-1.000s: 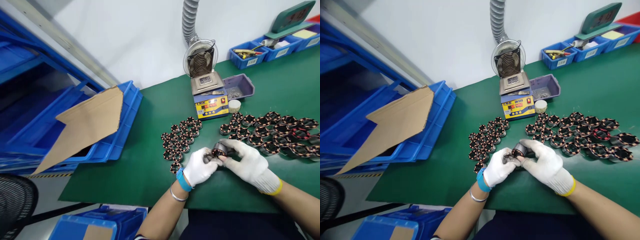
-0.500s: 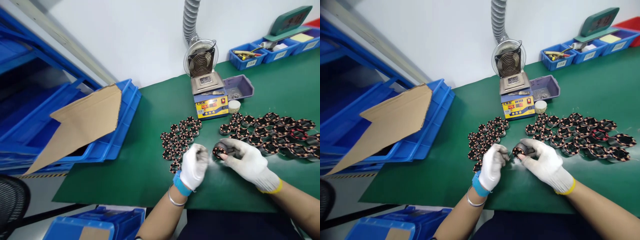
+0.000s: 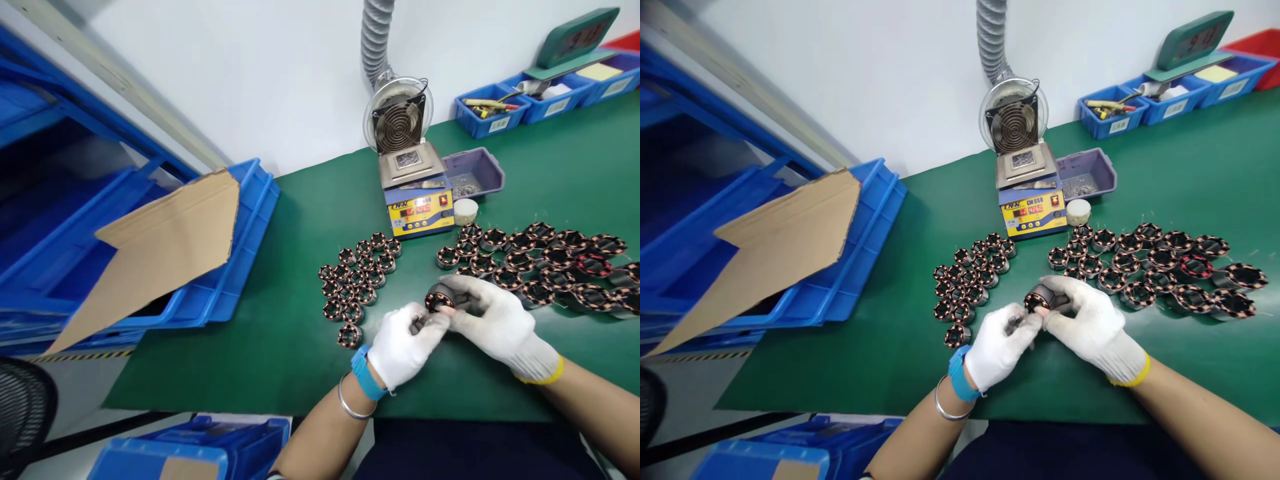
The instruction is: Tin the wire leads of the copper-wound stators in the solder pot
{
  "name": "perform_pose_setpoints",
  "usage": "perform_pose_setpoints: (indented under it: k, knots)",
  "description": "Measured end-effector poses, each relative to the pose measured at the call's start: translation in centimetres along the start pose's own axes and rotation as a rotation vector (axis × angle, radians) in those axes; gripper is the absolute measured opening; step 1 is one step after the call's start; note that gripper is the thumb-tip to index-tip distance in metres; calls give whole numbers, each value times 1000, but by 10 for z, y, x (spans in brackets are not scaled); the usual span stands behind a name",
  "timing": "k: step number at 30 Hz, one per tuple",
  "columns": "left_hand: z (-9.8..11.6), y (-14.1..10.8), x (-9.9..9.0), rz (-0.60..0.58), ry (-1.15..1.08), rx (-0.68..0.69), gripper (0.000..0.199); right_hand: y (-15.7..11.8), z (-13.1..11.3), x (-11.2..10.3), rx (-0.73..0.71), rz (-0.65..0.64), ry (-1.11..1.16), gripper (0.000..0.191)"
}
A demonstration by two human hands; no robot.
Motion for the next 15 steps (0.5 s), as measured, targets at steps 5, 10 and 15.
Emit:
perform_pose_setpoints:
  k: [5, 10, 15]
  knots:
    - [1, -7, -8, 135, -285, 3, 32, -1, 0, -2, 37, 3, -97, 52]
    - [-5, -8, -13, 367, -439, 52, 47, 1, -1, -6, -9, 10, -21, 52]
    - [-3, -15, 5, 138, -179, 64, 35, 49, -26, -34, -156, -1, -223, 48]
Point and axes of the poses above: each hand's wrist, its own y-axis towards the middle knuckle, its own x-axis out of the palm, z = x × y, the point moved 1 cm from there along y, towards the middle knuckle, and after that the axes turned 7 degrees about -x, right-handed, at the moved point
